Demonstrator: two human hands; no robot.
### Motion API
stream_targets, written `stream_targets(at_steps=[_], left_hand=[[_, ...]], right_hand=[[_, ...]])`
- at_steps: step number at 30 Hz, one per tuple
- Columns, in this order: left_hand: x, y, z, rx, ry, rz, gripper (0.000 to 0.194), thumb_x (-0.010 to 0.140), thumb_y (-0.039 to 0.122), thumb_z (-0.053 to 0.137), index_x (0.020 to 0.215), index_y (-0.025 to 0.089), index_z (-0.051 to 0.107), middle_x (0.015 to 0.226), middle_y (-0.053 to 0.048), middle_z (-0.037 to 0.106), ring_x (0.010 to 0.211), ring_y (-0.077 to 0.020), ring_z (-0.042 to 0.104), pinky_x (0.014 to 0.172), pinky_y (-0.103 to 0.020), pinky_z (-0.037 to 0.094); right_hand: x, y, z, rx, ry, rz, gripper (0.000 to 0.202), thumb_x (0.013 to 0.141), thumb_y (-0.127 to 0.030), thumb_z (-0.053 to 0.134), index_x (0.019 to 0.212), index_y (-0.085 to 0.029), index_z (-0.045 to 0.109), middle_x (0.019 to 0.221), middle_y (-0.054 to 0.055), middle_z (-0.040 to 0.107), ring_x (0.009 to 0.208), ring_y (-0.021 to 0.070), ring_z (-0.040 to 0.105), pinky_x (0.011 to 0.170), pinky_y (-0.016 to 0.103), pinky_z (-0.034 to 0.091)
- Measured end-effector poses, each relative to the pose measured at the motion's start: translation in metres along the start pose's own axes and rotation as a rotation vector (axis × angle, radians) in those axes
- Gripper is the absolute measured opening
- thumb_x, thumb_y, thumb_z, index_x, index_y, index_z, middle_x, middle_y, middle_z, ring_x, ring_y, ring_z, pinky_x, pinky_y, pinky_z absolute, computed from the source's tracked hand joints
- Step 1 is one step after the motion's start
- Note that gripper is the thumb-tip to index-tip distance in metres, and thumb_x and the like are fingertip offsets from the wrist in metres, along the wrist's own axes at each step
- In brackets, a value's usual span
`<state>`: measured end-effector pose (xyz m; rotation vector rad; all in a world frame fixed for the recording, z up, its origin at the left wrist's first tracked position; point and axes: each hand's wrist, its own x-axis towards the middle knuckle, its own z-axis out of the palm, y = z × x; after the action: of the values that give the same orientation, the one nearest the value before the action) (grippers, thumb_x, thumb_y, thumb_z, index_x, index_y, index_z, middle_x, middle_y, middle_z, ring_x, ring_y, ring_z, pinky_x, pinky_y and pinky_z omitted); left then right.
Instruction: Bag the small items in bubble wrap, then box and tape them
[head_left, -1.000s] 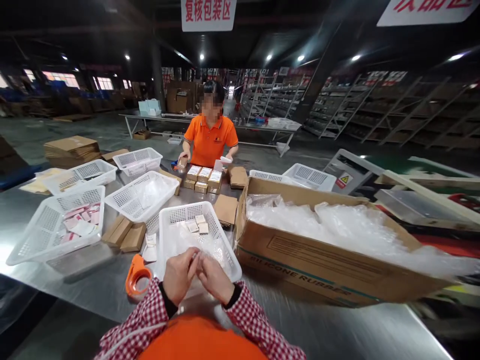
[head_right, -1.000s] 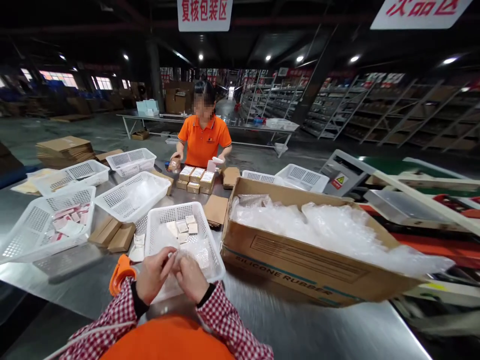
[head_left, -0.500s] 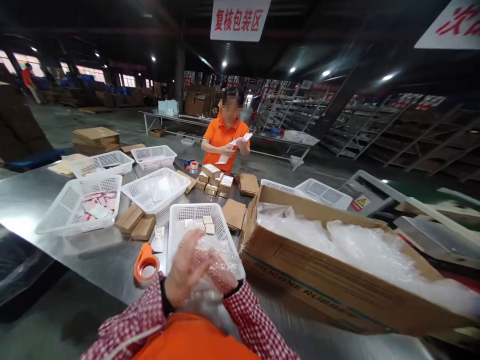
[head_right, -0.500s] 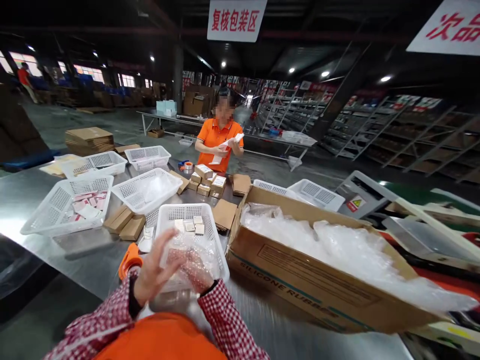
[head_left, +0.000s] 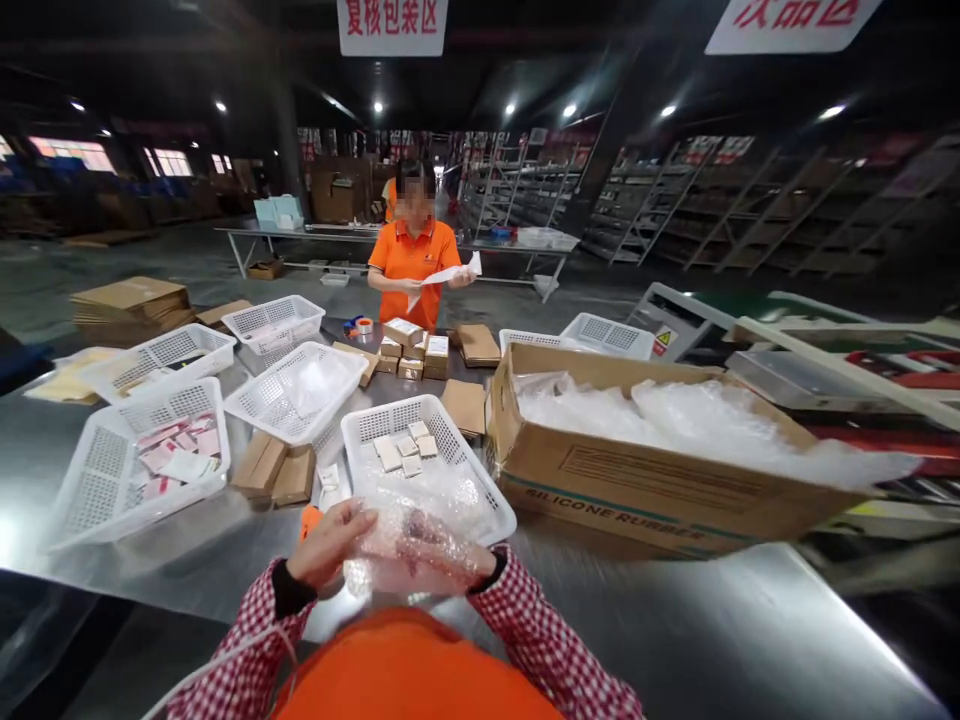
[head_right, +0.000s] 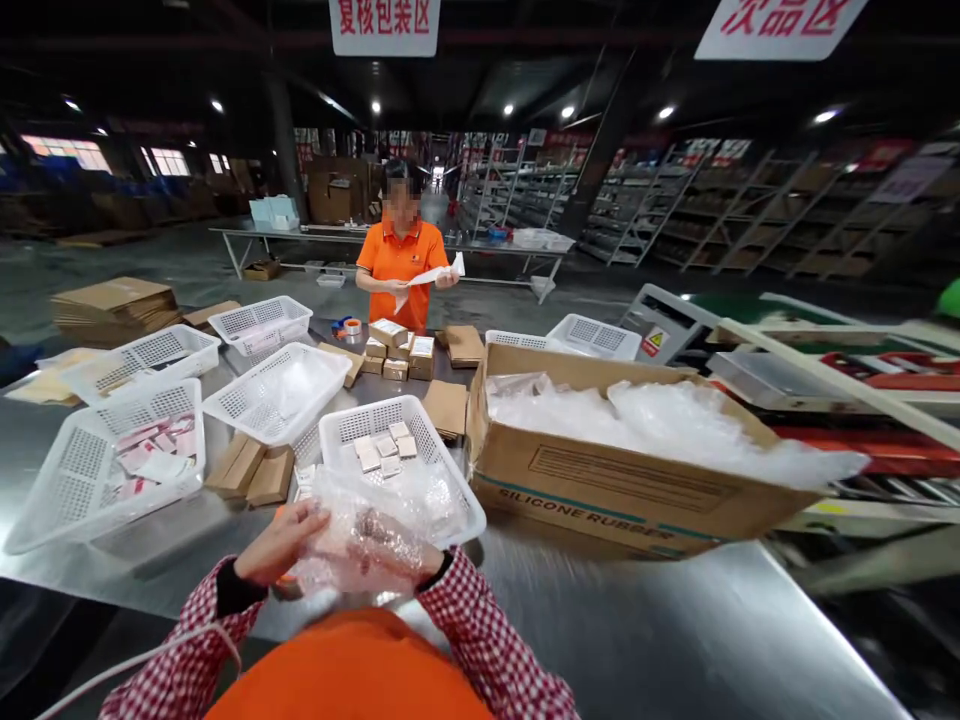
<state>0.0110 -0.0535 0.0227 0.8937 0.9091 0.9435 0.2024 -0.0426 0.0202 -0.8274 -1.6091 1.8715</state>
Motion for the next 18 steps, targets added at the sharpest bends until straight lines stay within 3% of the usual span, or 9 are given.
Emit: stream_targets(at_steps=[3, 8, 10, 13, 16, 18], left_hand=[[-0.010, -0.002, -0.013, -0.061, -0.054, -0.051, 0.042, 0.068, 0.044, 0.073, 0.096, 0.014, 0.067, 0.083, -0.007, 0.071, 0.072, -0.0184, 0.065, 0.069, -0.029, 0.051], [-0.017, -0.008, -0.042, -0.130, -0.100, -0.109, 0.043, 0.070, 0.035, 0.073, 0.106, 0.012, 0.065, 0.103, -0.013, 0.070, 0.090, -0.0249, 0.066, 0.078, -0.036, 0.052], [-0.014, -0.008, -0.057, -0.168, -0.019, -0.087, 0.042, 0.071, 0.034, 0.072, 0.106, 0.012, 0.064, 0.103, -0.013, 0.070, 0.093, -0.0254, 0.066, 0.081, -0.037, 0.052], [-0.004, -0.004, -0.076, -0.201, 0.090, -0.048, 0.042, 0.072, 0.036, 0.070, 0.107, 0.013, 0.062, 0.103, -0.011, 0.071, 0.095, -0.0253, 0.066, 0.084, -0.038, 0.052], [0.006, 0.000, -0.082, -0.177, 0.063, -0.053, 0.044, 0.073, 0.039, 0.069, 0.109, 0.015, 0.061, 0.109, -0.011, 0.069, 0.101, -0.0272, 0.065, 0.088, -0.040, 0.052], [0.010, 0.001, -0.080, -0.164, 0.037, -0.058, 0.041, 0.075, 0.044, 0.065, 0.107, 0.018, 0.062, 0.113, -0.010, 0.068, 0.105, -0.0289, 0.063, 0.088, -0.042, 0.053]], right_hand=[[0.013, -0.001, 0.014, -0.094, -0.057, 0.000, 0.039, 0.074, -0.055, 0.061, 0.079, -0.016, 0.063, 0.072, 0.000, 0.057, 0.061, 0.0107, 0.046, 0.057, 0.025, 0.041], [0.052, 0.007, 0.031, -0.362, 0.027, 0.097, 0.036, 0.061, -0.045, 0.076, 0.053, -0.016, 0.057, 0.051, -0.004, 0.047, 0.052, 0.0092, 0.041, 0.057, 0.026, 0.042], [0.061, 0.008, 0.030, -0.211, -0.044, 0.149, 0.035, 0.061, -0.047, 0.075, 0.063, -0.015, 0.061, 0.057, -0.003, 0.053, 0.055, 0.0106, 0.050, 0.057, 0.026, 0.045], [0.060, -0.006, 0.024, 0.116, -0.104, 0.114, 0.047, 0.068, -0.054, 0.067, 0.093, -0.014, 0.065, 0.090, 0.007, 0.065, 0.079, 0.0173, 0.064, 0.072, 0.032, 0.051], [0.046, -0.037, 0.014, 0.222, 0.044, -0.049, 0.054, 0.073, -0.053, 0.065, 0.110, -0.015, 0.060, 0.104, 0.011, 0.065, 0.091, 0.0206, 0.065, 0.086, 0.040, 0.048], [0.036, -0.058, 0.002, 0.016, 0.216, -0.139, 0.052, 0.068, -0.048, 0.071, 0.109, -0.018, 0.062, 0.099, 0.008, 0.067, 0.086, 0.0206, 0.065, 0.087, 0.041, 0.047]])
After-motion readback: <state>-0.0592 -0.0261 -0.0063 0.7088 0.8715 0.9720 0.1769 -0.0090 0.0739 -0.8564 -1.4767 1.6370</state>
